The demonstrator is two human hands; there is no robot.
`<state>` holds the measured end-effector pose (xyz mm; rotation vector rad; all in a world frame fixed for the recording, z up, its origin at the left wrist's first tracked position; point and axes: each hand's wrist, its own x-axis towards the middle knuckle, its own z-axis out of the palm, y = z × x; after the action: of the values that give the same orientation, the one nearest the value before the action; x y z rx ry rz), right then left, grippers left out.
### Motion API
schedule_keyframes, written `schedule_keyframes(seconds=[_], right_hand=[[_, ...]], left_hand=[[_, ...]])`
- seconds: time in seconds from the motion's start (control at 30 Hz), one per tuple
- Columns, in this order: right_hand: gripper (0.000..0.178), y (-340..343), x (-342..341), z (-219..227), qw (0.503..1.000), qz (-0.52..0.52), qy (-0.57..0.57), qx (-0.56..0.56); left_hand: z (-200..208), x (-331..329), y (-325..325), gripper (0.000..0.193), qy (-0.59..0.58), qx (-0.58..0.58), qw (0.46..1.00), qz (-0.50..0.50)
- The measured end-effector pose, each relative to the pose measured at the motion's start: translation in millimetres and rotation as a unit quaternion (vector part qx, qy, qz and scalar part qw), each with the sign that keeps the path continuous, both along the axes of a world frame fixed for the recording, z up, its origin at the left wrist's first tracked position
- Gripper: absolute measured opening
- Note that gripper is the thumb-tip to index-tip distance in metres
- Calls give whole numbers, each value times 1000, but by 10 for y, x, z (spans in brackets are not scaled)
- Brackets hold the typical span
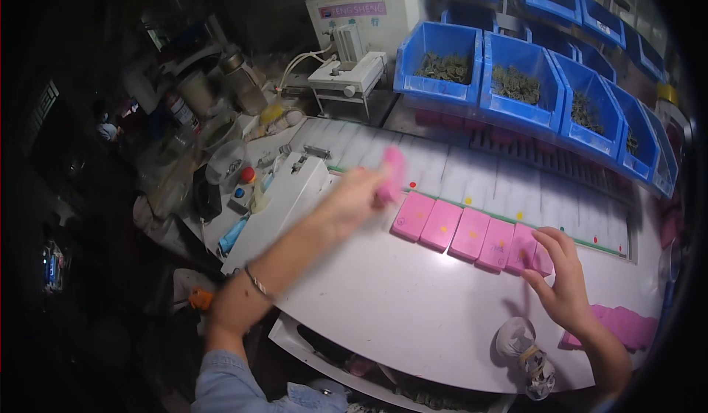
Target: The person is casting small metal parts using a lost-wax process, placing wax models into rubber molds.
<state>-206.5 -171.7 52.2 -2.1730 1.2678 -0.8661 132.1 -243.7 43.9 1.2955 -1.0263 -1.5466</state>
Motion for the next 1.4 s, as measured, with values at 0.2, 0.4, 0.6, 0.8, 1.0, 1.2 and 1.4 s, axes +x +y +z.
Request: schedule_keyframes(seconds=[0.2,0.4,0.6,0.8,1.0,1.2,1.4], right_hand=[[75,115,-301,-120,970,-11,241,33],[76,61,-434,-266,984,-39,167,52],[71,-58,-366,-220,995,-79,65,8],[80,440,26,135,1000,-11,14,-20],[81,856,333,131,989,10,33,-146],[57,1104,427,-168,952,-132,22,-276],[31,1419,373,-86,969,-55,-40,-240]], left_hand=[[-97,782,-1217,31,-496,-131,838,185],[-216,829,-1426,43,-632,-203,717,213],[-319,343,-924,36,-533,-371,749,127],[74,-1226,589,42,-41,-35,952,-302],[150,-1631,1361,47,204,158,939,-228],[-57,-1706,1625,56,287,166,934,-133],[-196,-1735,1635,59,272,164,948,-31]])
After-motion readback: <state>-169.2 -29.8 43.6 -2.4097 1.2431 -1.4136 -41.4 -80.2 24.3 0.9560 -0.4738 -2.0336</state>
